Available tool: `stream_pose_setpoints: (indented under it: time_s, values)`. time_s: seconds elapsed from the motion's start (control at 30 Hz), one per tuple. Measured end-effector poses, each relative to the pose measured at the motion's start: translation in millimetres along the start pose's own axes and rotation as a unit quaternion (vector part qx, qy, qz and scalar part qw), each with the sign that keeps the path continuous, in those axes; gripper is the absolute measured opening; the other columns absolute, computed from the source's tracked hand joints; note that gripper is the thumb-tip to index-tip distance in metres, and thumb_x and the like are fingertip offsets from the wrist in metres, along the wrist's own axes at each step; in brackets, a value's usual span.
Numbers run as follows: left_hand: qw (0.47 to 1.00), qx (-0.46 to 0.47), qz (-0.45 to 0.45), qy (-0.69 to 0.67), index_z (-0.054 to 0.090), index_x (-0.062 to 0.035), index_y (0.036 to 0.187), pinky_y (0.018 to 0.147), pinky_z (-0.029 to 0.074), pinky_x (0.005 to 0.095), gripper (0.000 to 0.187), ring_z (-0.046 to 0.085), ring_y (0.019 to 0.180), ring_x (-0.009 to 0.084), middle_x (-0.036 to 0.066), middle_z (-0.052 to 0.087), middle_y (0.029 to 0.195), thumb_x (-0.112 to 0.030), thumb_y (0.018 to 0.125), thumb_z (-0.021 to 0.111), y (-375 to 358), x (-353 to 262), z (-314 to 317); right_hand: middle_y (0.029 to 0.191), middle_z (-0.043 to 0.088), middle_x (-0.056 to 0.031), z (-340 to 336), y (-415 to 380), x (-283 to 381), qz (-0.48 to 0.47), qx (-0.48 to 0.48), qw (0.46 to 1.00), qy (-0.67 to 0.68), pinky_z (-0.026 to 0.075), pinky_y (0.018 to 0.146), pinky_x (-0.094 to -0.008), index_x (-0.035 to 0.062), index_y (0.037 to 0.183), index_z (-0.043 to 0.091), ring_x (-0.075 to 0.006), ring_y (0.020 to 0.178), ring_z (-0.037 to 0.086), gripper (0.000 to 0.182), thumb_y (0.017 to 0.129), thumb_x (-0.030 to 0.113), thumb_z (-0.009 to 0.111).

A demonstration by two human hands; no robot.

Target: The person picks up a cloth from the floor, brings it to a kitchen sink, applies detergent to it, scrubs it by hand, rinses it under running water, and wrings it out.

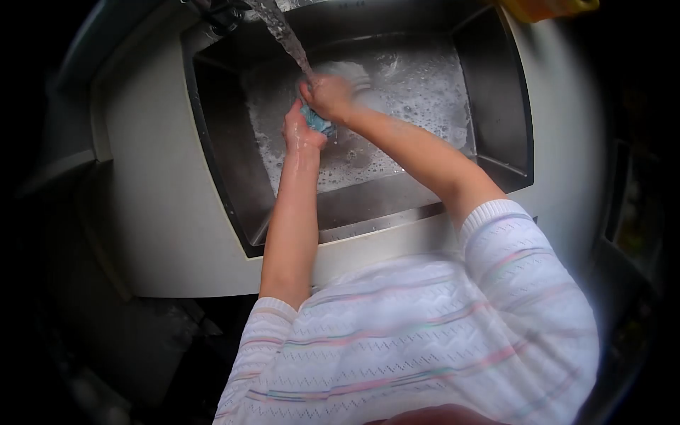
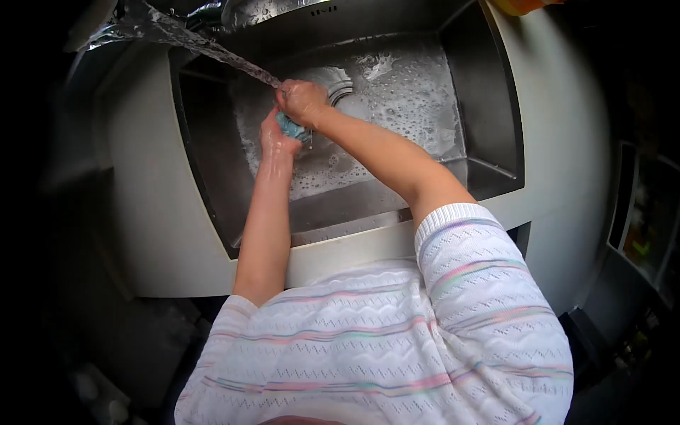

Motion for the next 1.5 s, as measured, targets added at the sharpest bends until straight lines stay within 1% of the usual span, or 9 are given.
stream_pose_setpoints:
  time_s: [0.27, 0.43, 0.63, 0.87, 1.0, 1.17, 1.27, 1.4, 1.5]
  values:
    - [0.991, 0.012, 0.081, -0.103, 0.053, -0.002, 0.101, 0.092, 0.033, 0.0464, 0.034, 0.049, 0.102, 0.0315, 0.014, 0.055, 0.105, -0.03, 0.084, 0.044, -19.6, -53.5, 9.4, 0.102, 0.056, -0.0213, -47.5, 38.3, -88.9, 0.153, -0.057, 0.987, 0.011, 0.043, 0.082, -0.0393, 0.0, 0.104, 0.053, -0.0334, 0.1, 0.052, 0.063, 0.069, 0.052, 0.059]
    - [0.987, 0.15, -0.006, 0.06, 0.048, -0.0043, 0.108, 0.091, 0.033, 0.0505, 0.042, 0.046, 0.104, 0.0357, 0.019, 0.048, 0.113, -0.039, 0.086, 0.04, -36.4, -30.6, 37.5, 0.11, 0.051, -0.0132, -46.7, 4.7, -8.9, 0.126, 0.207, 0.896, 0.372, 0.048, 0.059, -0.0429, 0.0019, 0.114, 0.046, -0.0258, 0.083, 0.055, 0.068, 0.07, 0.051, 0.062]
    - [0.976, -0.145, -0.078, 0.14, 0.033, 0.0, 0.119, 0.087, 0.038, 0.0476, 0.061, 0.044, 0.106, 0.036, 0.022, 0.042, 0.116, -0.049, 0.083, 0.043, -22.5, -12.3, -7.0, 0.084, 0.062, -0.0148, -5.8, 8.4, -32.9, 0.005, 0.016, 0.993, 0.113, 0.048, 0.062, -0.0353, 0.0061, 0.093, 0.059, -0.0239, 0.08, 0.06, 0.024, 0.071, 0.009, 0.052]
    - [0.927, 0.191, -0.299, -0.119, 0.042, -0.0053, 0.11, 0.078, 0.043, 0.0378, 0.046, 0.052, 0.092, 0.0256, 0.015, 0.051, 0.101, -0.044, 0.085, 0.04, 15.4, 2.5, -40.3, 0.078, 0.056, -0.0097, -15.5, -105.7, 88.4, -0.285, 0.056, 0.956, 0.027, 0.046, 0.067, -0.0402, 0.0106, 0.082, 0.058, -0.0302, 0.077, 0.058, 0.02, 0.07, 0.027, 0.058]
    - [0.99, 0.137, -0.012, -0.023, 0.046, -0.0042, 0.107, 0.077, 0.046, 0.0337, 0.038, 0.055, 0.089, 0.0229, 0.012, 0.054, 0.101, -0.034, 0.088, 0.035, 18.2, 8.1, -27.8, 0.082, 0.06, -0.0107, 1.8, -20.7, 28.9, -0.136, 0.042, 0.987, -0.069, 0.047, 0.067, -0.0408, 0.0122, 0.08, 0.06, -0.0299, 0.078, 0.059, 0.021, 0.076, 0.03, 0.05]
    - [0.992, 0.062, -0.1, -0.038, 0.049, -0.0066, 0.108, 0.086, 0.042, 0.0366, 0.034, 0.054, 0.097, 0.0234, 0.009, 0.055, 0.106, -0.028, 0.089, 0.03, -5.7, 11.8, 14.8, 0.081, 0.062, -0.0115, -7.6, -2.1, 5.1, -0.026, 0.007, 0.998, -0.054, 0.047, 0.067, -0.0413, 0.0133, 0.08, 0.061, -0.0313, 0.075, 0.059, 0.024, 0.08, 0.031, 0.044]
    - [0.859, 0.503, -0.015, -0.101, 0.05, -0.0066, 0.108, 0.086, 0.041, 0.036, 0.037, 0.053, 0.098, 0.0233, 0.008, 0.055, 0.105, -0.032, 0.09, 0.03, 10.4, 6.7, -23.7, 0.073, 0.058, -0.0157, -8.9, -54.9, 61.1, -0.169, -0.006, 0.984, -0.058, 0.044, 0.06, -0.0447, 0.0085, 0.075, 0.057, -0.0345, 0.067, 0.057, 0.026, 0.083, 0.029, 0.043]
    - [0.999, 0.027, -0.045, -0.009, 0.049, -0.0062, 0.111, 0.09, 0.038, 0.036, 0.035, 0.051, 0.102, 0.0231, 0.007, 0.054, 0.108, -0.028, 0.091, 0.031, 2.9, 5.8, -1.1, 0.075, 0.061, -0.0155, -0.8, -9.9, 18.3, -0.046, 0.001, 0.999, -0.004, 0.046, 0.068, -0.0425, 0.0093, 0.077, 0.06, -0.034, 0.075, 0.059, 0.029, 0.082, 0.033, 0.044]
    - [0.998, 0.035, -0.048, -0.01, 0.049, -0.007, 0.112, 0.092, 0.036, 0.0384, 0.033, 0.049, 0.105, 0.0241, 0.009, 0.052, 0.113, -0.025, 0.09, 0.032, 4.0, 6.7, 6.1, 0.078, 0.061, -0.0153, -4.2, 12.8, -10.2, 0.03, -0.002, 0.999, 0.015, 0.046, 0.069, -0.0429, 0.0087, 0.08, 0.059, -0.0345, 0.077, 0.058, 0.029, 0.082, 0.034, 0.044]
Point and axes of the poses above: each hand's wrist, its own y-axis towards the middle knuckle, its own z-axis out of the palm, x = y × z, the point moved 4 cm from there along y, towards the middle knuckle
